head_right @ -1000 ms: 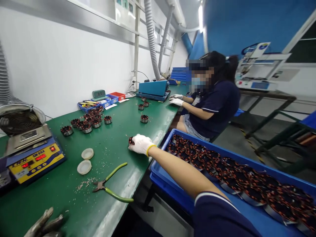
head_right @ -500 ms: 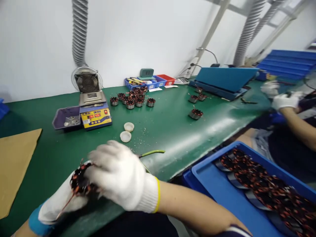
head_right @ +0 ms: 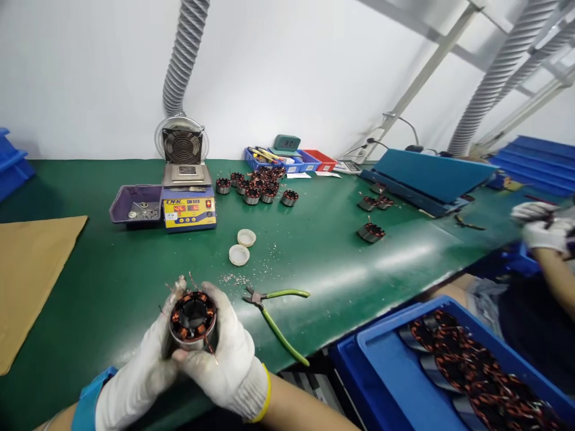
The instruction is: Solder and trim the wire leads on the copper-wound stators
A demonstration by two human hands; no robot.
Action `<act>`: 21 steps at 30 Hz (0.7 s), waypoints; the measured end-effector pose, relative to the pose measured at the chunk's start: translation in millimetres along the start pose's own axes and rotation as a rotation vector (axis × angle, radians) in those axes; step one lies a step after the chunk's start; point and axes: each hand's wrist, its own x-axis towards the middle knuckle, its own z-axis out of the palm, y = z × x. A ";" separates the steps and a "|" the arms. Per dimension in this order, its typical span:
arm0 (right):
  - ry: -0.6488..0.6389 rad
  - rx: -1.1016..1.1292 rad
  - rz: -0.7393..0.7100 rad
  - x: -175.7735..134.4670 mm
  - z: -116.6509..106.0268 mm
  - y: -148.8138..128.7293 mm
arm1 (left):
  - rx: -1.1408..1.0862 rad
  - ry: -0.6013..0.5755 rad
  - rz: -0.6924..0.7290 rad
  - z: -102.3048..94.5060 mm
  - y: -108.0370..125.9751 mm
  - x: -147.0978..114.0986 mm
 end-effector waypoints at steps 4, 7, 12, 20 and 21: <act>-0.215 -0.067 -0.136 -3.3 -8.8 -4.5 | 0.025 0.068 -0.014 3.3 3.4 0.6; -0.247 -0.142 -0.215 -3.0 -11.9 -6.4 | -0.020 0.190 0.014 6.6 10.8 5.8; -0.254 -0.160 -0.238 -3.9 -18.9 -1.9 | -0.177 0.407 0.107 -17.8 22.6 23.9; -0.373 -0.119 -0.237 -1.0 -36.3 2.8 | 0.386 -0.114 0.188 -31.3 27.7 27.4; -0.393 -0.120 -0.224 -0.6 -38.4 3.2 | 0.493 -0.130 0.209 -27.7 31.4 25.3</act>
